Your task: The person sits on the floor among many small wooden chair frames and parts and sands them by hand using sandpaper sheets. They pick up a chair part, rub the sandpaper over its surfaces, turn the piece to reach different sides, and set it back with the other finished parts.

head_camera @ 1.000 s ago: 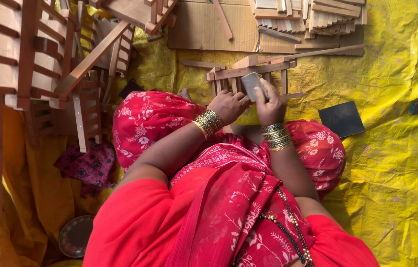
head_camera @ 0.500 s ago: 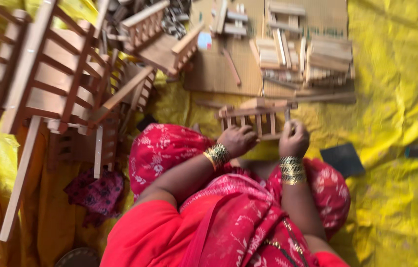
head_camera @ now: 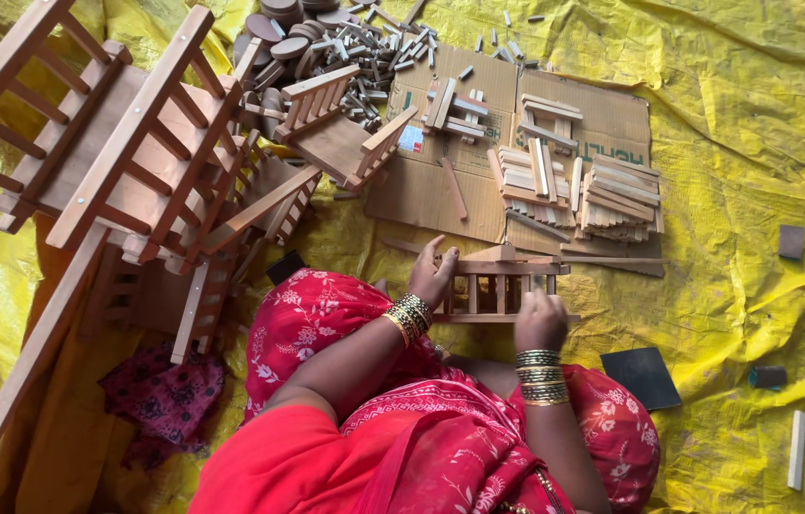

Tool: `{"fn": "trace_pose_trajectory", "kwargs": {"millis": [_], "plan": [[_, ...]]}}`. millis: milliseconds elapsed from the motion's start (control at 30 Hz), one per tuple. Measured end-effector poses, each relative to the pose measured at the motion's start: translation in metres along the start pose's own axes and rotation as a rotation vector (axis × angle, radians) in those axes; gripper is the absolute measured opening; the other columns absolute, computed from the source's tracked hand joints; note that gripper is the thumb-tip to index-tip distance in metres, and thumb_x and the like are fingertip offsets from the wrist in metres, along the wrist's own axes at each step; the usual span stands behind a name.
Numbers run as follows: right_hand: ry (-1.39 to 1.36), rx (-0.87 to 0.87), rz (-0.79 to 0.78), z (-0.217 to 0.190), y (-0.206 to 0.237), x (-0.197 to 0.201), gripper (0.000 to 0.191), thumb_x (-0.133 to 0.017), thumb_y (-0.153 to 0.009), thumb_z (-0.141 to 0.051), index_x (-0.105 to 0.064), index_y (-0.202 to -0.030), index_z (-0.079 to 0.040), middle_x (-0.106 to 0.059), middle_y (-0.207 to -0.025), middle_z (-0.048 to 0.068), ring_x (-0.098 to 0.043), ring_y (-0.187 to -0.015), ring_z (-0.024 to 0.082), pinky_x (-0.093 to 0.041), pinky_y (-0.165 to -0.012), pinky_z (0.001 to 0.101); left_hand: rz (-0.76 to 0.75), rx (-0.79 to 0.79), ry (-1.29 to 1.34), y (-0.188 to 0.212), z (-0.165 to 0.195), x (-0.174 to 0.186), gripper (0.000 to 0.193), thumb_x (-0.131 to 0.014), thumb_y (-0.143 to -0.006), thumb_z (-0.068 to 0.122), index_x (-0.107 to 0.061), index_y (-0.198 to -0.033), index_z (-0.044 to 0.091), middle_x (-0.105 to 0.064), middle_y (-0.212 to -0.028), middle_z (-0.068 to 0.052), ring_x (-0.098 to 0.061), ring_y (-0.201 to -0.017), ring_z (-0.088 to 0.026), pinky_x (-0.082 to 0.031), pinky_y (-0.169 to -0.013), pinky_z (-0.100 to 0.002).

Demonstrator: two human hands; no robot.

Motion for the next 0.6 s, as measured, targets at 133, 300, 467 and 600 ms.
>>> {"fn": "trace_pose_trajectory", "kwargs": {"millis": [133,300,467,600], "plan": [[-0.007,0.064,-0.197,-0.054,0.023,-0.019,0.020,-0.062,-0.101,-0.023,-0.073,-0.107,-0.008,-0.065,-0.089,0.016,-0.065,-0.082,0.032,-0.054,-0.073,0.0440,-0.073,0.045,0.278,-0.002,-0.015,-0.012,0.054,-0.060,-0.099,0.039,-0.055,-0.141,0.005,-0.066,-0.134,-0.017,-0.067,-0.112,-0.025,-0.053,-0.096,-0.037],[-0.343,0.187,-0.134,-0.093,0.058,-0.043,0.023,-0.065,-0.096,-0.019,-0.069,-0.112,-0.002,-0.067,-0.096,0.016,-0.068,-0.084,0.032,-0.056,-0.072,0.0430,-0.148,-0.078,0.613,-0.014,-0.027,-0.024,0.039,-0.062,-0.110,0.027,-0.069,-0.132,-0.004,-0.062,-0.140,-0.020,-0.059,-0.125,-0.018,-0.045,-0.105,-0.032],[-0.337,0.081,0.004,-0.019,0.011,-0.019,0.022,-0.073,-0.093,-0.024,-0.071,-0.099,-0.004,-0.071,-0.092,0.018,-0.069,-0.083,0.036,-0.055,-0.074,0.0452,-0.136,-0.069,0.606,-0.009,-0.019,-0.021,0.032,-0.061,-0.107,0.027,-0.068,-0.121,-0.001,-0.070,-0.129,-0.014,-0.062,-0.124,-0.015,-0.050,-0.102,-0.028],[-0.106,-0.114,0.044,0.057,-0.004,0.018,0.022,-0.069,-0.099,-0.023,-0.069,-0.094,-0.002,-0.069,-0.089,0.022,-0.067,-0.081,0.042,-0.053,-0.073,0.0506,-0.151,0.039,0.496,-0.001,-0.012,-0.016,0.039,-0.060,-0.104,0.035,-0.070,-0.117,0.000,-0.073,-0.106,-0.010,-0.068,-0.094,-0.015,-0.057,-0.083,-0.031]]}}
Point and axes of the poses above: each hand's wrist, its own y-axis away from the middle knuckle, its own x-axis out of the back of the hand, z = x × y, the point moved 3 cm from there along -y, towards the middle knuckle
